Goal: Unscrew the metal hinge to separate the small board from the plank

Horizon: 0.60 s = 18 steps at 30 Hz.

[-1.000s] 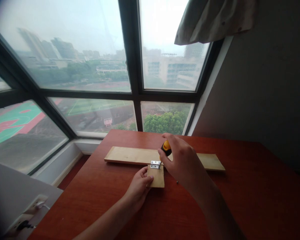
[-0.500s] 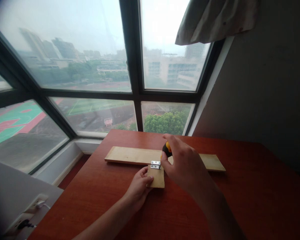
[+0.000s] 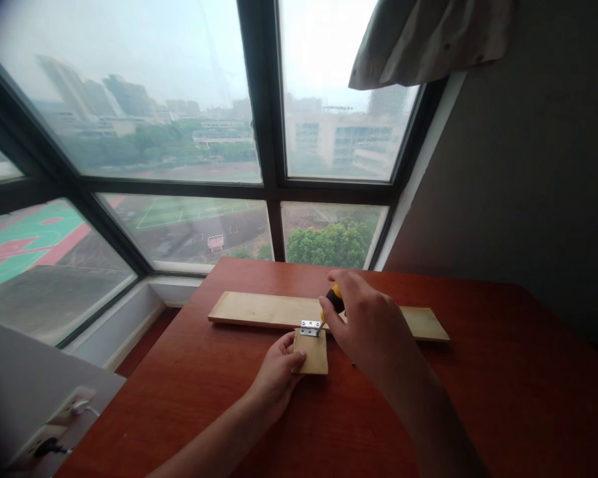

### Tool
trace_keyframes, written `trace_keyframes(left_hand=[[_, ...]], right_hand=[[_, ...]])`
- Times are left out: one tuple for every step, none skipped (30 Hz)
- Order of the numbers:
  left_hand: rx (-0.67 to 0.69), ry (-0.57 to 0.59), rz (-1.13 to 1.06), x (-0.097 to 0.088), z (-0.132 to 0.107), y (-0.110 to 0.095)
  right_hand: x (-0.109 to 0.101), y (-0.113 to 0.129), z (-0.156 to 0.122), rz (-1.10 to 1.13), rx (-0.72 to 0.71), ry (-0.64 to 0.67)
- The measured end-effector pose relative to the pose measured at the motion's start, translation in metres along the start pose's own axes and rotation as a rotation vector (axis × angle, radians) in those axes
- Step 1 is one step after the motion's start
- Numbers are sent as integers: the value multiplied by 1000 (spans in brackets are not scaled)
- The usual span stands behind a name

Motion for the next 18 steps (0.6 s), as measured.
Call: trace_keyframes(left_hand=[[1,0,2,0,-1,0],[3,1,1,1,-1,-1],[5,2,-2,1,-1,-1],[6,3,-4,1,-1,-2],[6,2,-5,1,-1,-2],[4,0,-5,1,-1,-1],[1,1,-5,1,-1,-1],[0,2,-5,1,0,-1],[0,5,-6,1,0,-1],[1,7,-6,1,0,-1],[2,9,-6,1,0,-1],[2,11,-8,1,0,-1],[-1,12,-11,1,0,-1],[-4,12,-15,1,0,-1],[-8,12,-17,1,0,0],[-10,12,-19,1,0,0],[-9,10,-18,1,1,0],[-8,8,-15,1,1,0]], right_hand=[[0,0,0,6,-2,0],[0,1,0,11,-3,-1],[0,1,0,16,-3,-1],[0,0,0,18,-1,-2],[0,0,0,19,2,-1],[1,0,0,19,5,0],[1,-1,0,21,9,3],[1,-1,0,25,11,5],[1,-1,0,31,10,7],[1,0,0,39,7,8],[0,1,0,47,0,12],[0,3,-1,53,-7,19],[0,5,-1,58,-15,31],[0,6,-2,61,-22,42],[0,7,-2,61,-26,53],[0,8,-2,55,-27,57],[-1,7,-2,42,-25,54],[-1,6,-2,24,-22,44]])
Point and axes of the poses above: each hand's wrist, its own z-axis towards the middle knuckle, its own x-axis out of the palm, y = z × x, the point moved 9 cm from there along z, towards the middle knuckle, and after that the axes turned 9 degrees about -y, right-handed, at the moved point
